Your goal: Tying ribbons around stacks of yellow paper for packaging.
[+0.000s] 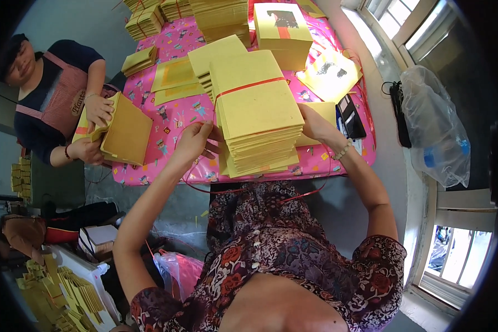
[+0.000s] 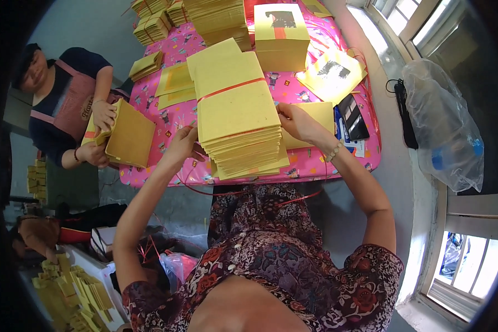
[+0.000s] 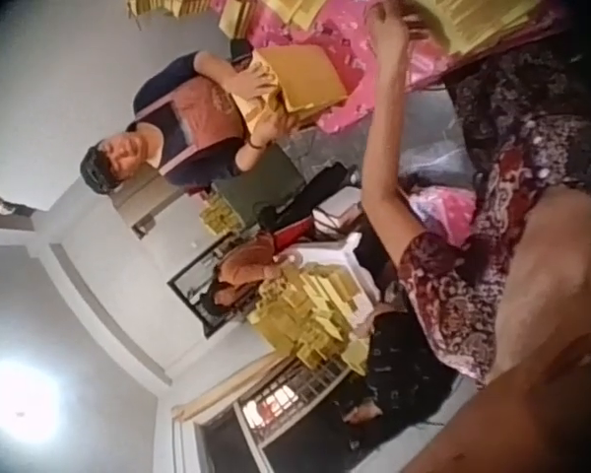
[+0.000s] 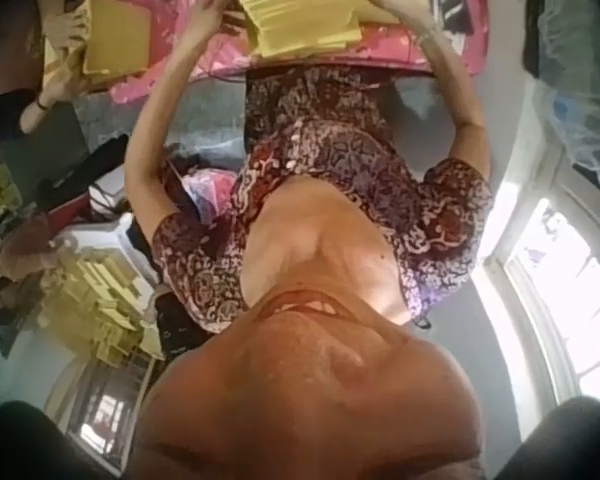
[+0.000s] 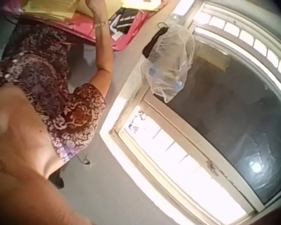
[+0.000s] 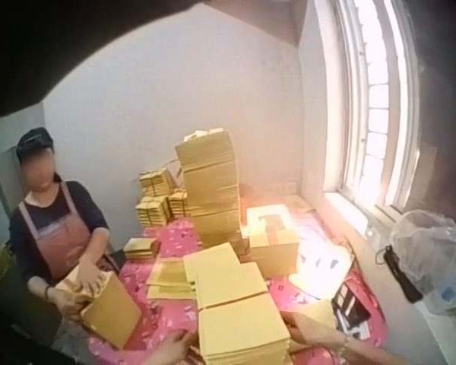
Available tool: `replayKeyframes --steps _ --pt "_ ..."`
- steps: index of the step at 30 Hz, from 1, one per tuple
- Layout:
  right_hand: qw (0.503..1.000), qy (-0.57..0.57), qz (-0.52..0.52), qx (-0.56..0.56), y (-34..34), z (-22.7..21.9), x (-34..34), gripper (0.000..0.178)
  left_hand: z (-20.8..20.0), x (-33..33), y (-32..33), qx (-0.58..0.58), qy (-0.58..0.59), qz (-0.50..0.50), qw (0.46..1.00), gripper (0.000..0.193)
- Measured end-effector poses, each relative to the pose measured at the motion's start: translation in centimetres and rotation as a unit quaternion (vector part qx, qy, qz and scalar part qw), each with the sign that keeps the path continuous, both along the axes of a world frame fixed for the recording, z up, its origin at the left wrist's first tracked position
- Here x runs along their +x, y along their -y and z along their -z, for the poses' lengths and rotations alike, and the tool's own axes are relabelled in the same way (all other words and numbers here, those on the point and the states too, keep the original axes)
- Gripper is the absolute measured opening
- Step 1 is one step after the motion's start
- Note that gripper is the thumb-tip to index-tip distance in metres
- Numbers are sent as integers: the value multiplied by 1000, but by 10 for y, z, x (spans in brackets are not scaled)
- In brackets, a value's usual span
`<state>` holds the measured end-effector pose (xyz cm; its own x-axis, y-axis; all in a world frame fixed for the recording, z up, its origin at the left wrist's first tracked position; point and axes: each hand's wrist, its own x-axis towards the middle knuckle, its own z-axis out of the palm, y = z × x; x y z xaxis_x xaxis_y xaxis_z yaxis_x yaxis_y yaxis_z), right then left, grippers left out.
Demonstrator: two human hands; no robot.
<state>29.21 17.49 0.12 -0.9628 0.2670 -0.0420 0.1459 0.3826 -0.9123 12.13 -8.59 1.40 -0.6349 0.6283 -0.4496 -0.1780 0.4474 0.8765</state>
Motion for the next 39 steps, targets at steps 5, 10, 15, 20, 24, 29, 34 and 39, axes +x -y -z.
replayKeyframes --steps 5,10,15,20,24,29,34,39 --pt "997 -24 -33 65 5 -6 -2 34 -4 -7 -7 -43 26 30 998 41" --pt "997 66 -14 44 1 -16 -5 35 -1 -11 -12 -72 72 30 994 39" --pt "993 68 -34 86 -18 7 -17 35 5 -14 -12 -40 146 -27 988 37" --pt "996 35 -27 75 -13 4 -16 33 0 -3 -13 -9 194 -102 976 35" --pt "999 15 8 33 -11 17 -15 32 0 -1 -11 15 248 -128 960 32" --pt "985 -18 25 -167 -23 53 -14 30 6 5 -17 17 276 -139 951 28" --pt "976 -39 40 -209 -22 58 -11 31 17 12 -16 27 256 -149 955 24" --pt "980 -41 34 -191 -21 48 -1 30 12 11 -22 24 230 -106 967 23"
